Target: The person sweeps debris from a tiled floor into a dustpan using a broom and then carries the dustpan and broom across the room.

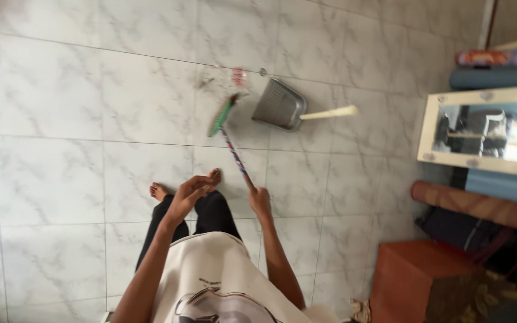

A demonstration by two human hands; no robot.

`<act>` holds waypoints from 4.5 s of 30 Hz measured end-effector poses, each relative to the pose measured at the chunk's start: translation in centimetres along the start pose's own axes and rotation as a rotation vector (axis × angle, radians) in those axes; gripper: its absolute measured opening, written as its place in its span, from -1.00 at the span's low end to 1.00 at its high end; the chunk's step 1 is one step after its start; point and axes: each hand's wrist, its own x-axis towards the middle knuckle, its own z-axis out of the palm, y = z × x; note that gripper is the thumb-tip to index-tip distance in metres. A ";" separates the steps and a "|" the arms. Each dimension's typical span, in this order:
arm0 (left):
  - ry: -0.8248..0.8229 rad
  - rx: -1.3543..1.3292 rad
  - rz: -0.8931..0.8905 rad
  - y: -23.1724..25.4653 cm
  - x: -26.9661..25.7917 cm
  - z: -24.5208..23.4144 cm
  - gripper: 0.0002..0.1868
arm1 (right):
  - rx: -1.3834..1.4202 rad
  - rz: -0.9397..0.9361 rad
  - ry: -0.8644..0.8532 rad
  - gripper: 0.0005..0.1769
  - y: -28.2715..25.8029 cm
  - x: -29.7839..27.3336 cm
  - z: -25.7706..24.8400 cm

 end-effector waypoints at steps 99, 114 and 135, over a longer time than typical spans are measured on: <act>0.605 -0.288 0.096 14.6 12.6 -50.9 -0.68 | -0.864 -0.922 -0.209 -0.48 -63.2 29.9 38.6; 0.328 -0.252 0.092 18.8 22.1 -52.3 -0.66 | -0.362 0.319 -0.116 -0.71 -51.1 29.7 14.4; 0.092 -0.171 0.060 23.4 23.4 -69.5 -0.64 | -0.517 -0.550 -0.295 -0.71 -74.2 34.2 44.5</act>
